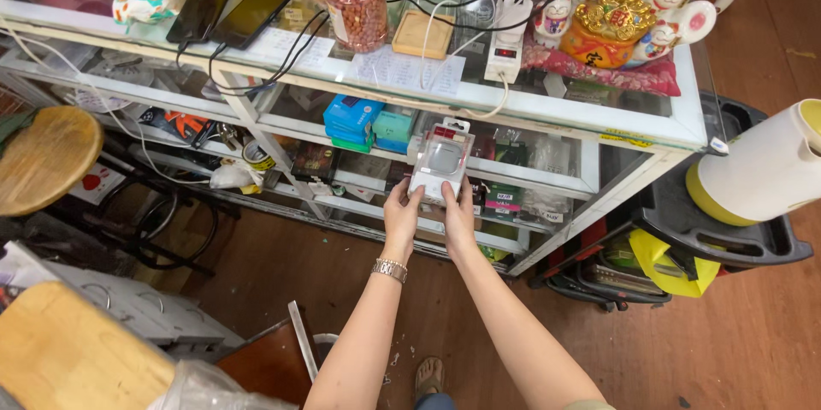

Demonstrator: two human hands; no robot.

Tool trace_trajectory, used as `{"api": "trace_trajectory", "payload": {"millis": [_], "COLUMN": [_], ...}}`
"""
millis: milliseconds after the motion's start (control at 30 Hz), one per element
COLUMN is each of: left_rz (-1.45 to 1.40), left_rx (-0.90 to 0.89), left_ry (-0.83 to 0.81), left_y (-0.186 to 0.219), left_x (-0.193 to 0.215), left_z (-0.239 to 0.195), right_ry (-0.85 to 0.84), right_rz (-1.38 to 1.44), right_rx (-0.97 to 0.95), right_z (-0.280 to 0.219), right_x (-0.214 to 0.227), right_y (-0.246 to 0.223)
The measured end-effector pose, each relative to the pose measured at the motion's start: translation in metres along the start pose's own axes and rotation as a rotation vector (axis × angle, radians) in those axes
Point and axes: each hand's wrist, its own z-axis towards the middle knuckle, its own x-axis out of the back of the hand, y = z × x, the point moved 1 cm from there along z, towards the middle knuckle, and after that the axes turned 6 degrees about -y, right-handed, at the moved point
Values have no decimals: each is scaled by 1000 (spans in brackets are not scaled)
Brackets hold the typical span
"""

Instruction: The person wipes small boxes with a cloth, then picks up and places them into a glass display cabinet. The person handles multiple types of packaged electronics, including phone cases and converters, moving them from a table to shelves.

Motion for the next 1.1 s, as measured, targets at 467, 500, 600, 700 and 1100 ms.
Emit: {"api": "trace_trajectory", "payload": {"millis": [467, 500, 600, 700, 1100], "left_rz": [-57, -57, -51, -42, 123], "left_rx": [82, 108, 107, 27, -196], "left_ry": [-41, -28, 16, 58, 188], "left_y": [-2, 3, 18, 25, 61], "left_x": [-7, -7, -10, -7, -8], "left_z": [102, 99, 79, 47, -130], "right_ry": [4, -21, -26, 71, -190], "right_rz": [-409, -388, -370, -425, -538], "right_rx": [115, 101, 64, 77, 342], "right_z": [103, 106, 103, 76, -92], "right_x": [-18, -19, -16, -7, 17], "right_y": [0, -4, -14, -13, -46]}}
